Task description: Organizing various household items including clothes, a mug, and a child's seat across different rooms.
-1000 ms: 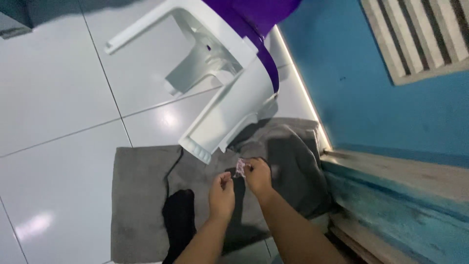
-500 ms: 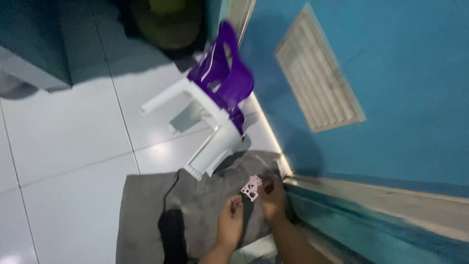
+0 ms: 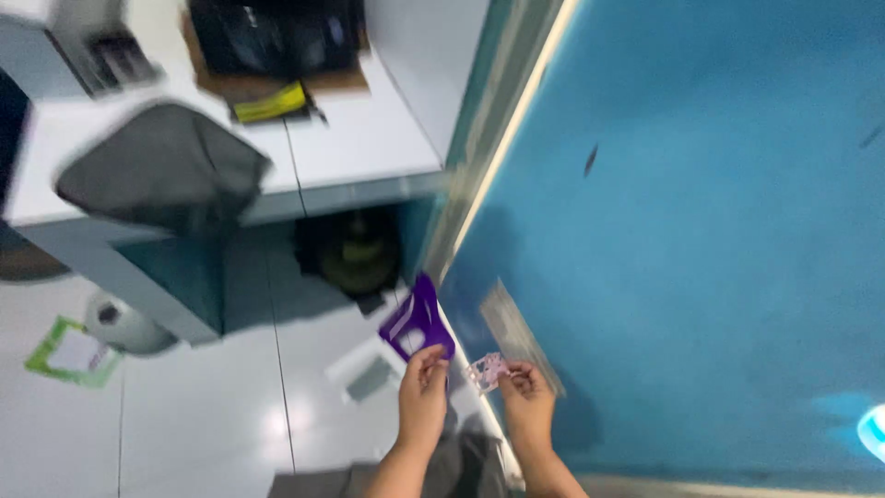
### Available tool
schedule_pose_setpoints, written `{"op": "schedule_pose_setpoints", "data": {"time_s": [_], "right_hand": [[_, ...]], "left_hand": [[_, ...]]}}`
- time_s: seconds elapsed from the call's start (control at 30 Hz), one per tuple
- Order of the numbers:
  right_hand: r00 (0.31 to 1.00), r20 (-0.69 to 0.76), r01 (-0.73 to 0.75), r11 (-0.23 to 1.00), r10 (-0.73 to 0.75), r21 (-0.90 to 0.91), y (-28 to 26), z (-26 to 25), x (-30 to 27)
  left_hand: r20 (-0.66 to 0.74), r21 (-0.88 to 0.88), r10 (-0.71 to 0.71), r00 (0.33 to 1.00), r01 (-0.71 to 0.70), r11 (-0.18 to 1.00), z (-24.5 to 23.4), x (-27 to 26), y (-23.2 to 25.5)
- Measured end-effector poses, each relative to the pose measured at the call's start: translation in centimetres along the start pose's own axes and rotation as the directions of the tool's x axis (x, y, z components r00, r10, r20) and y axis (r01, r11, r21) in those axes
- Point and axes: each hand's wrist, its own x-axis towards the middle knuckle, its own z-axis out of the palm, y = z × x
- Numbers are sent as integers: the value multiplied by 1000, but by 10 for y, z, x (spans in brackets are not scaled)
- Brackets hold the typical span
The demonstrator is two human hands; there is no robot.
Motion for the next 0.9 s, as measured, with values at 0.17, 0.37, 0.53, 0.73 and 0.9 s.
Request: {"op": "schedule_pose_setpoints", "data": {"time_s": [0.17, 0.37, 0.53, 0.73, 0.9], "right_hand": [[993, 109, 37, 995, -47, 90, -144, 71, 27], [986, 151, 55, 989, -77, 140, -239, 116, 45], [992, 92, 80, 993, -88, 86, -258, 153, 74], [984, 174, -2, 972, -40, 233, -311, 181, 81], [969, 229, 82, 994, -96, 68, -298, 194, 112]], "left_hand": [[-52, 18, 46, 998, -45, 999, 2, 42, 178], [-57, 22, 85, 995, -84, 996, -15, 82, 223], [-117, 34, -33, 993, 37, 999, -28, 111, 251], [-116, -9, 149, 982, -151, 989, -17, 145, 291], [-227, 113, 121, 966, -97, 989, -15, 147, 326]]}}
